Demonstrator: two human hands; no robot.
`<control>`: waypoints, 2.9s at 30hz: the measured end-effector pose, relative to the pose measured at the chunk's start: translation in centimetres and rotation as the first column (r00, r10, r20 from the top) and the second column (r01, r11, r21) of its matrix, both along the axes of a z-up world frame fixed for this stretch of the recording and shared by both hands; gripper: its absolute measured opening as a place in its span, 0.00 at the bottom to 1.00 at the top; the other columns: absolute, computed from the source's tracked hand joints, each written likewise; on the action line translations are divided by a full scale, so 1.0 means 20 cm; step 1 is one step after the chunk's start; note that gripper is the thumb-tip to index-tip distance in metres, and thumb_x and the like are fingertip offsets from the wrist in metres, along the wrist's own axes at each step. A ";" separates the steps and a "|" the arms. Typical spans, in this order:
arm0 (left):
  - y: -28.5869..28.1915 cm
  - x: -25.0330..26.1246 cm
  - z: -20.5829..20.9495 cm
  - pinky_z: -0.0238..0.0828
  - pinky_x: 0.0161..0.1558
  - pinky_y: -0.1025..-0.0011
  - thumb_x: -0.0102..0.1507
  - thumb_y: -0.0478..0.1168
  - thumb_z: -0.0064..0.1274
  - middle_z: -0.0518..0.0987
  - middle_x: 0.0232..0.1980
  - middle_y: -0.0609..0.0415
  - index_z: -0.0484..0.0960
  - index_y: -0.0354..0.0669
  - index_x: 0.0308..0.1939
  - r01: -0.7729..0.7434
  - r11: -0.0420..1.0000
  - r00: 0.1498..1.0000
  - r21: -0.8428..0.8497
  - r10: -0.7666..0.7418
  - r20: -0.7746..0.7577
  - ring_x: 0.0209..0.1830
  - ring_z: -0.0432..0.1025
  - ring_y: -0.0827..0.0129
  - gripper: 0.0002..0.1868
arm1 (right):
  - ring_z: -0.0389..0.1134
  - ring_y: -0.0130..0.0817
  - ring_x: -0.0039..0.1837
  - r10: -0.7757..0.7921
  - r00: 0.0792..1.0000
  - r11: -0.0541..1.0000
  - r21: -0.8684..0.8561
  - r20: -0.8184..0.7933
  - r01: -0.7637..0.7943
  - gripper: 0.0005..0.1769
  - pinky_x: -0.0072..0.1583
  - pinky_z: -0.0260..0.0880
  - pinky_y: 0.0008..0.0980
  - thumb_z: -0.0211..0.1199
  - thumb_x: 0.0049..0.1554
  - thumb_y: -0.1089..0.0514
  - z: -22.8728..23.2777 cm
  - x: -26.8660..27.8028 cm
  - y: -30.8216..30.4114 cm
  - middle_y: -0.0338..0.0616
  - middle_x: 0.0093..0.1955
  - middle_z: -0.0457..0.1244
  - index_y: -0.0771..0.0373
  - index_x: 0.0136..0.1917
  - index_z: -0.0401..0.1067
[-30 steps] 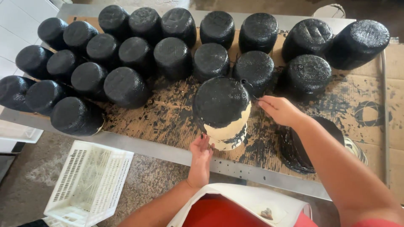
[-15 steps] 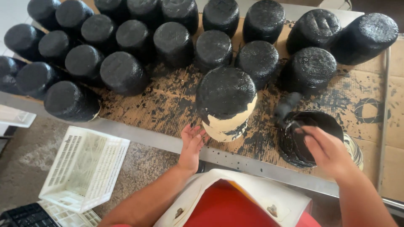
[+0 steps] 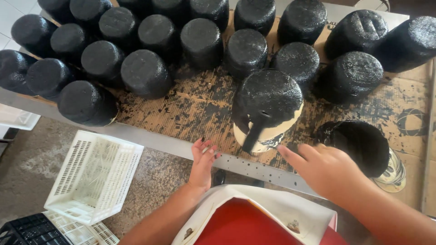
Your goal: Applying black wax to cheese wheels using a brush
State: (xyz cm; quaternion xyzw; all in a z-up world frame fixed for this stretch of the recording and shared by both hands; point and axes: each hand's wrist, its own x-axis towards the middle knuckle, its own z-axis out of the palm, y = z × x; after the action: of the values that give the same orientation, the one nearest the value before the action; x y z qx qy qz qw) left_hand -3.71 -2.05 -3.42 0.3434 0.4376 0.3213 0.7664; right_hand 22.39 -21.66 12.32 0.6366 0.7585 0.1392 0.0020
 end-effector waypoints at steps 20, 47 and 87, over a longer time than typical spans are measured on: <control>0.11 -0.04 -0.05 0.65 0.59 0.59 0.63 0.37 0.51 0.58 0.67 0.51 0.54 0.52 0.69 0.136 0.990 0.986 0.019 -0.138 0.099 0.62 0.62 0.62 0.32 | 0.61 0.30 0.26 -0.272 0.962 0.961 -0.043 -0.004 0.272 0.17 0.31 0.67 0.29 0.50 0.59 0.53 -0.14 -0.28 0.08 0.31 0.31 0.54 0.45 0.62 0.67; 0.33 -0.16 -0.14 0.71 0.56 0.63 0.63 0.35 0.50 0.62 0.65 0.52 0.55 0.53 0.69 0.353 0.936 0.933 -0.010 -0.351 0.080 0.61 0.66 0.64 0.33 | 0.76 0.44 0.51 -0.744 0.370 0.646 -0.456 -0.556 0.612 0.12 0.54 0.78 0.44 0.56 0.60 0.46 -0.16 -0.48 -0.08 0.41 0.47 0.74 0.43 0.55 0.74; 0.49 -0.19 -0.07 0.68 0.59 0.57 0.65 0.38 0.47 0.61 0.66 0.48 0.54 0.51 0.69 0.374 0.925 0.927 -0.058 -0.372 0.042 0.63 0.64 0.60 0.30 | 0.61 0.33 0.35 -0.207 -0.767 0.542 -0.723 -0.608 0.428 0.13 0.33 0.64 0.29 0.58 0.65 0.57 -0.60 -0.73 0.17 0.52 0.40 0.66 0.65 0.58 0.77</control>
State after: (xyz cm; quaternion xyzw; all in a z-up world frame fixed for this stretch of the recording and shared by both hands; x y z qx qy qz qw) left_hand -7.53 7.84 -4.80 0.3905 0.3628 0.1604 0.8307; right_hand 7.73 -18.16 0.28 0.6855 -0.0554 -0.4195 -0.5925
